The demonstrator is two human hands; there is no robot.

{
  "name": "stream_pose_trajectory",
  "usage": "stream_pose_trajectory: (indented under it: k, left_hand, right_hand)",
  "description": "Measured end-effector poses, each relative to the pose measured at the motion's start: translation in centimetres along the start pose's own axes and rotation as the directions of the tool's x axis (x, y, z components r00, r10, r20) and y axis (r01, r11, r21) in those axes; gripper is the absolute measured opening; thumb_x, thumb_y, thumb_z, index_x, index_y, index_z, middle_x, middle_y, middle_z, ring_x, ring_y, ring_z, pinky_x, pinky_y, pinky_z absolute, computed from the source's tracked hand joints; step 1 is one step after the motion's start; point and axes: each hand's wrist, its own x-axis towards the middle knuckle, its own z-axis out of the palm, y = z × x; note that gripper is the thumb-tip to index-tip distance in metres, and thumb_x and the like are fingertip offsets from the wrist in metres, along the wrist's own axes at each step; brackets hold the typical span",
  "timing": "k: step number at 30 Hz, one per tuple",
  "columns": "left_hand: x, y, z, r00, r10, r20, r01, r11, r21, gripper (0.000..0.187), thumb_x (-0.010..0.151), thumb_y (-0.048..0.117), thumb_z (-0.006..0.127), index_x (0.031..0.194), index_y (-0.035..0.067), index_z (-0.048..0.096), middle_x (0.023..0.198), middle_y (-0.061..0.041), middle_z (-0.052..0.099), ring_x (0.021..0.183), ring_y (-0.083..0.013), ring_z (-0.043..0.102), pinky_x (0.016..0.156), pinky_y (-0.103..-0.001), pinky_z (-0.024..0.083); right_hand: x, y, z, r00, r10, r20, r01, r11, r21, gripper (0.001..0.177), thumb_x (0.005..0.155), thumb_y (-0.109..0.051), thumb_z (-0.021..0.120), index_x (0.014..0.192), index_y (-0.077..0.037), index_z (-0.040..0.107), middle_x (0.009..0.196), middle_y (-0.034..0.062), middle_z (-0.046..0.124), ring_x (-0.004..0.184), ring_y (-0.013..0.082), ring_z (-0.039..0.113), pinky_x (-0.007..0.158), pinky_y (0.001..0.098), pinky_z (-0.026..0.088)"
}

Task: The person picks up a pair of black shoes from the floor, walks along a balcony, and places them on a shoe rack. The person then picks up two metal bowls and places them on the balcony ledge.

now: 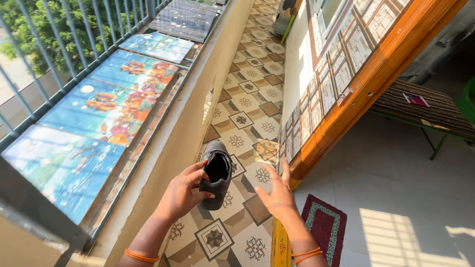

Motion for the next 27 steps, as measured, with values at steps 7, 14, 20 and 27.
stream_pose_trajectory:
  k: [7, 14, 20, 27]
  left_hand:
    - [17.9, -2.4, 7.4, 0.988, 0.086, 0.13, -0.078, 0.995, -0.065, 0.035, 0.068, 0.001, 0.086, 0.097, 0.002, 0.064, 0.152, -0.009, 0.052, 0.115, -0.0265, 0.07, 0.089, -0.035, 0.061]
    - [34.8, -4.1, 16.0, 0.955, 0.145, 0.258, -0.167, 0.984, 0.066, 0.043, 0.069, 0.011, 0.089, 0.103, 0.006, 0.063, 0.151, -0.01, 0.054, 0.1, -0.0306, 0.072, 0.082, -0.038, 0.059]
    - [49.0, -6.0, 19.0, 0.947, 0.135, 0.292, -0.167, 0.982, 0.086, 0.046, 0.069, 0.012, 0.087, 0.11, 0.012, 0.066, 0.149, -0.013, 0.054, 0.116, -0.0295, 0.068, 0.087, -0.038, 0.063]
    - [59.8, -12.2, 21.1, 0.988, -0.013, 0.151, 0.001, 0.997, 0.079, 0.092, 0.074, 0.04, 0.087, 0.147, 0.013, 0.039, 0.139, -0.016, 0.059, 0.127, -0.0317, 0.061, 0.099, -0.044, 0.053]
  right_hand:
    - [7.9, 8.8, -4.0, 0.975, 0.207, -0.077, -0.2, 0.976, 0.087, 0.044, 0.088, -0.017, 0.074, 0.131, -0.019, 0.064, 0.149, 0.0084, 0.053, 0.131, 0.032, 0.061, 0.104, 0.0414, 0.053]
    - [21.6, 15.9, -5.2, 0.988, 0.04, 0.151, -0.039, 0.999, -0.008, 0.076, 0.069, -0.024, 0.089, 0.138, -0.018, 0.059, 0.159, 0.0109, 0.038, 0.132, 0.0387, 0.052, 0.102, 0.0479, 0.048]
    - [36.2, 24.2, -5.6, 0.968, -0.022, 0.251, 0.019, 1.0, 0.012, 0.072, 0.062, -0.037, 0.097, 0.117, -0.008, 0.061, 0.149, 0.0091, 0.05, 0.124, 0.0357, 0.062, 0.098, 0.0457, 0.053]
    - [50.9, 36.2, 1.6, 0.9, 0.281, 0.333, -0.433, 0.659, 0.615, 0.039, 0.082, -0.028, 0.081, 0.112, -0.007, 0.068, 0.101, 0.0089, 0.075, 0.089, 0.0146, 0.071, 0.078, 0.0287, 0.059]
